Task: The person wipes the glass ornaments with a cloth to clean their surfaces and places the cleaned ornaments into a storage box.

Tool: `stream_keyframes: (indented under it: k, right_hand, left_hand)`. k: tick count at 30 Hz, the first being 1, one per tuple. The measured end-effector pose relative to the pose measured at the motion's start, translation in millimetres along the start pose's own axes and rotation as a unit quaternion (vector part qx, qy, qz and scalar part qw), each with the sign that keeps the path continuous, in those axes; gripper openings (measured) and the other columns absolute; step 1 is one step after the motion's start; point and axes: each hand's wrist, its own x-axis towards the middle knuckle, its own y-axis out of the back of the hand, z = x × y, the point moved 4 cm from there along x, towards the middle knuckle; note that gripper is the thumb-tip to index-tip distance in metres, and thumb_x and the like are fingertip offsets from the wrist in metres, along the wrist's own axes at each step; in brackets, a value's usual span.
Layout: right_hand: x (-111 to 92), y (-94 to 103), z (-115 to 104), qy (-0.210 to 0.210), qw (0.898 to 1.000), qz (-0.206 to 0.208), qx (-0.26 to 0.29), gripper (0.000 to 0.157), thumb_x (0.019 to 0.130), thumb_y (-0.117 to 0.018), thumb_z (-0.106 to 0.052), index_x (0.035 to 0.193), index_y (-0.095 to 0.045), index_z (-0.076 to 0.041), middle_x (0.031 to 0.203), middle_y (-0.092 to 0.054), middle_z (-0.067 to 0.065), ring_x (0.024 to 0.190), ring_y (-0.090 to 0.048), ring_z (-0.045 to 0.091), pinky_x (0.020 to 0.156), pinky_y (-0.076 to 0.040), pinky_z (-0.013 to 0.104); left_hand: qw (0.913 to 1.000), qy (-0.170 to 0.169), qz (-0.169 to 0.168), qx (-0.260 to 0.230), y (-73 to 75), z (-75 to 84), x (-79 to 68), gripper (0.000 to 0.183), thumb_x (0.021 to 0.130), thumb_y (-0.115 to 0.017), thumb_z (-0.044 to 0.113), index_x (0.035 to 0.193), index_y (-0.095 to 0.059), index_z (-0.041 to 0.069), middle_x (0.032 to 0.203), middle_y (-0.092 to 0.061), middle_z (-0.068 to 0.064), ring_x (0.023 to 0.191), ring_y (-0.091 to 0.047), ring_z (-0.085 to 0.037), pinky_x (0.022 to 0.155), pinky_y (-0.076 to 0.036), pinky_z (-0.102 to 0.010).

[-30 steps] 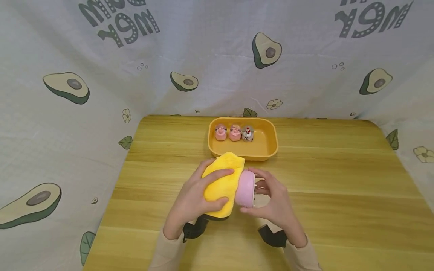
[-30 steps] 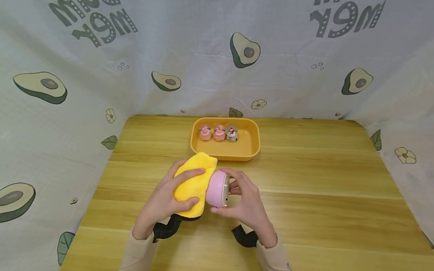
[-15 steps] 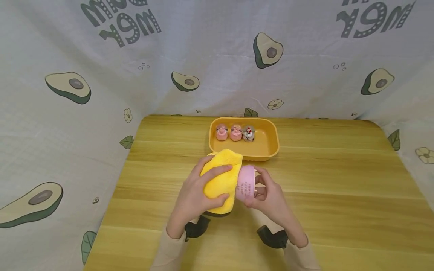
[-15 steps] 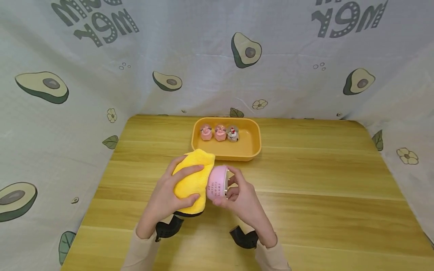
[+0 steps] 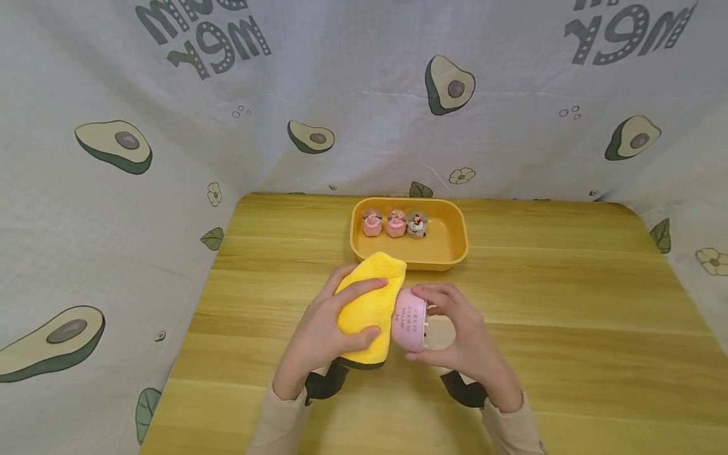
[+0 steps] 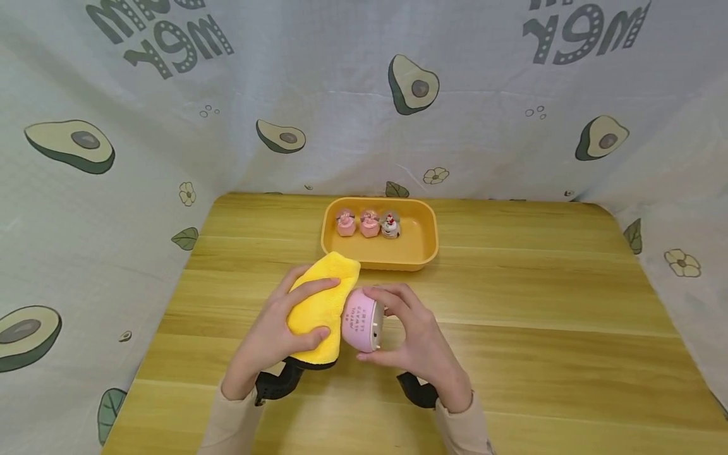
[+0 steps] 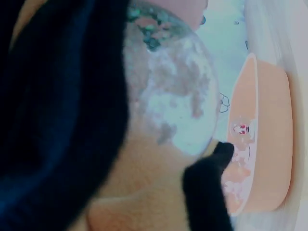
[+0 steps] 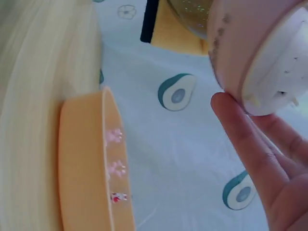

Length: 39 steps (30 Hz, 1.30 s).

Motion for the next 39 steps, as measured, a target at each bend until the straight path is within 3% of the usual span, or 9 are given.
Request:
stream_keyframes:
  k: [4,8,11,15,24,30,33,36,39]
  right_hand:
    - [-1,-1.2,3,-0.022,0.999,0.028,0.033,0.087,0.063,-0.086,-0.043,0.13,-0.051,0.002,0.114,-0.058,0.012,0.084,-0.061,0.015,0.073,-0.052,0.023]
    - [-3,-4.1,6,-0.107,0.989,0.046,0.096,0.08,0.061,-0.09,-0.013,0.129,-0.051,0.003,0.101,-0.06,0.014,0.069,-0.062,0.015,0.062,-0.054,0.025]
    - [-5,-8.1,8,-0.211,0.964,0.053,0.155,0.062,0.071,-0.076,0.003,0.128,-0.051,0.004,0.089,-0.061,0.013,0.062,-0.063,0.015,0.055,-0.054,0.029]
    - [-8,-11.9,10,-0.301,0.933,0.033,0.193,0.046,0.084,-0.064,-0.003,0.126,-0.048,0.006,0.08,-0.058,0.011,0.058,-0.064,0.017,0.05,-0.053,0.034]
    - [-5,0.6,-2,-0.128,0.983,-0.089,0.1,0.104,0.063,-0.089,-0.006,0.147,-0.029,-0.01,0.1,-0.054,0.01,0.079,-0.062,0.013,0.066,-0.054,0.03]
    - [-2,5.6,-7,-0.042,0.998,-0.046,0.019,0.092,0.061,-0.09,-0.035,0.137,-0.046,-0.009,0.126,-0.049,0.007,0.108,-0.05,0.015,0.079,-0.052,0.029]
    - [-2,6.3,-7,-0.002,1.0,-0.012,0.017,0.086,0.063,-0.087,-0.044,0.132,-0.051,-0.005,0.12,-0.053,0.009,0.102,-0.053,0.016,0.078,-0.051,0.026]
    - [-2,4.8,-5,-0.009,0.999,0.011,0.035,0.084,0.063,-0.087,-0.043,0.129,-0.054,-0.002,0.113,-0.056,0.008,0.09,-0.058,0.014,0.074,-0.052,0.022]
    - [-3,1.9,-3,-0.063,0.994,0.027,0.081,0.083,0.06,-0.092,-0.025,0.128,-0.052,0.001,0.106,-0.056,0.01,0.078,-0.06,0.013,0.068,-0.053,0.023]
  left_hand:
    - [0.9982,-0.017,-0.001,0.057,-1.0,5.5,1.2,0.058,0.074,-0.075,0.032,0.129,-0.057,0.037,0.136,-0.039,0.008,0.088,-0.053,-0.012,0.061,-0.046,-0.026]
    - [0.9918,-0.046,0.0,0.119,-2.8,10.1,2.1,0.057,0.074,-0.074,0.035,0.129,-0.058,0.037,0.137,-0.041,0.004,0.101,-0.051,-0.014,0.064,-0.045,-0.027]
    - [0.9862,-0.062,-0.001,0.154,-5.2,12.0,2.6,0.056,0.074,-0.073,0.037,0.128,-0.059,0.037,0.137,-0.041,0.001,0.104,-0.051,-0.016,0.065,-0.046,-0.028]
    - [0.9877,-0.047,-0.002,0.149,-7.0,11.2,1.2,0.057,0.073,-0.074,0.038,0.128,-0.059,0.038,0.137,-0.042,0.001,0.101,-0.052,-0.016,0.062,-0.045,-0.027]
    - [0.9999,0.0,-0.014,-0.002,0.0,1.6,-1.8,0.061,0.072,-0.078,0.028,0.129,-0.057,0.039,0.138,-0.036,0.012,0.092,-0.055,-0.011,0.065,-0.049,-0.029]
    - [0.9992,-0.018,-0.032,-0.016,0.2,4.5,-1.5,0.061,0.074,-0.077,0.029,0.131,-0.056,0.037,0.139,-0.037,0.011,0.106,-0.051,-0.013,0.072,-0.049,-0.03]
    - [0.9992,-0.015,-0.033,-0.014,-1.0,7.0,-1.9,0.062,0.074,-0.077,0.027,0.132,-0.055,0.036,0.139,-0.036,0.011,0.097,-0.054,-0.012,0.066,-0.048,-0.028]
    - [0.9996,-0.012,-0.023,0.015,-2.1,9.5,-2.1,0.062,0.073,-0.076,0.029,0.131,-0.056,0.037,0.138,-0.037,0.011,0.076,-0.054,-0.008,0.056,-0.044,-0.026]
    - [0.9981,-0.019,-0.008,0.057,-3.7,12.2,-1.4,0.06,0.073,-0.075,0.032,0.13,-0.057,0.037,0.137,-0.039,0.009,0.067,-0.051,-0.006,0.053,-0.041,-0.024]
